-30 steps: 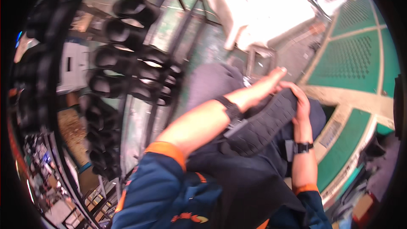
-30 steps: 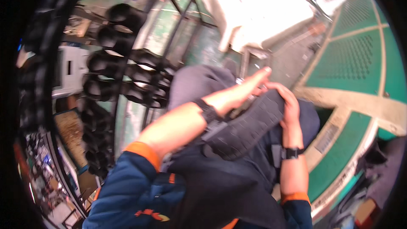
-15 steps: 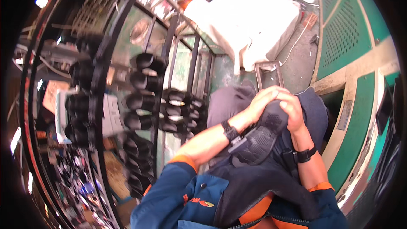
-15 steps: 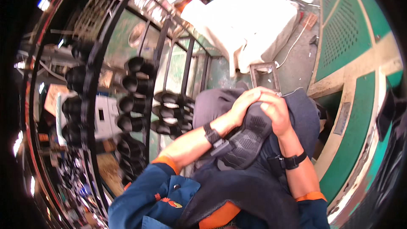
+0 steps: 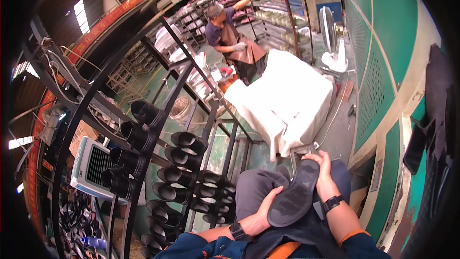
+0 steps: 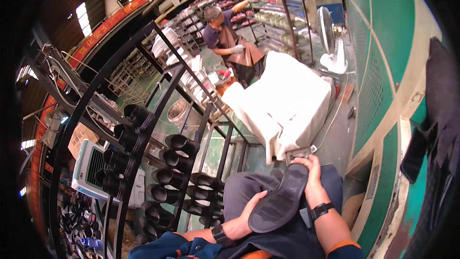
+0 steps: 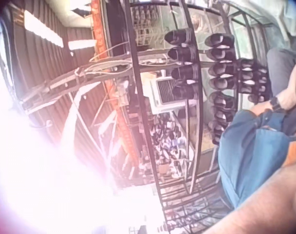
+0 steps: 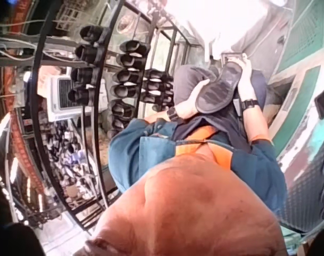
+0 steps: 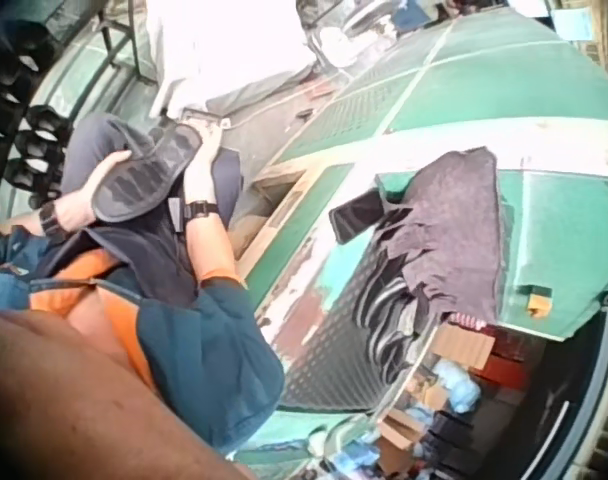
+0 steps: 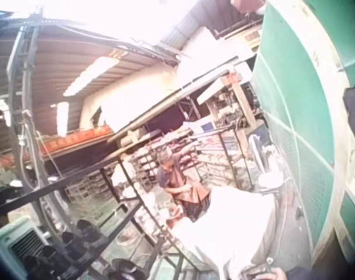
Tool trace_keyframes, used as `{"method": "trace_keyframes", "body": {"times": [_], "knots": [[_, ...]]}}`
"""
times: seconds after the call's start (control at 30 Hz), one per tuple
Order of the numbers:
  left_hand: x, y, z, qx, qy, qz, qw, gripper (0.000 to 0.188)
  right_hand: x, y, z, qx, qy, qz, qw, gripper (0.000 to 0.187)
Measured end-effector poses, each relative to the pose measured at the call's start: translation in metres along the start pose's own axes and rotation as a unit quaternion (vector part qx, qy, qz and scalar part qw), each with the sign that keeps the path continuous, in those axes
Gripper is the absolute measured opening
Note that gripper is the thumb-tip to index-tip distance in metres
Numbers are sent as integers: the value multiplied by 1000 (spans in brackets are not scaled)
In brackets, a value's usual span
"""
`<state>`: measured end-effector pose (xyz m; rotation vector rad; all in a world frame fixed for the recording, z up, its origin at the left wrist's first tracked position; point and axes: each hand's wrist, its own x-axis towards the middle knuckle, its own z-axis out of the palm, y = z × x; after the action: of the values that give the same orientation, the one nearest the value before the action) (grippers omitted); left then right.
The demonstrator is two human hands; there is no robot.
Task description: Inspecting and inserting lasts into shoe uppers as part of a manufacturing process.
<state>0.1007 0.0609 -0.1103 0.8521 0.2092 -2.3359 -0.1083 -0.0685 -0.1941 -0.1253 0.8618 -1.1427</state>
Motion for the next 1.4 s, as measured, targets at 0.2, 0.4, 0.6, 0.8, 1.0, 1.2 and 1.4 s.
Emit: {"method": "trace_keyframes", "body": {"times": [0.2, 0.4, 0.6, 0.8, 1.0, 1.2, 1.4], "knots": [[-1, 2, 10, -16, -19, 26, 999, 54, 11, 4, 7, 10, 21, 0, 1000, 55], [-9, -2, 7, -19, 54, 44, 997, 52, 8, 10, 9, -31, 26, -31, 999, 47], [-9, 2, -15, -33, 6, 21, 999, 46, -1, 5, 14, -31, 34, -46, 998, 46], [11, 16, 20, -35, -32, 7, 999, 41, -6, 27, -34, -20, -11, -122, 992, 54], [9, 30, 35, -4, 18, 32, 999, 44, -25, 32, 3, 35, -11, -69, 997, 46], [-12, 23, 49, -2, 28, 56, 998, 42, -51, 23, 22, 51, -28, -57, 997, 49], [-41, 13, 74, 148, -8, 96, 984, 82, -71, 3, 13, 54, -138, -164, 975, 64]]}}
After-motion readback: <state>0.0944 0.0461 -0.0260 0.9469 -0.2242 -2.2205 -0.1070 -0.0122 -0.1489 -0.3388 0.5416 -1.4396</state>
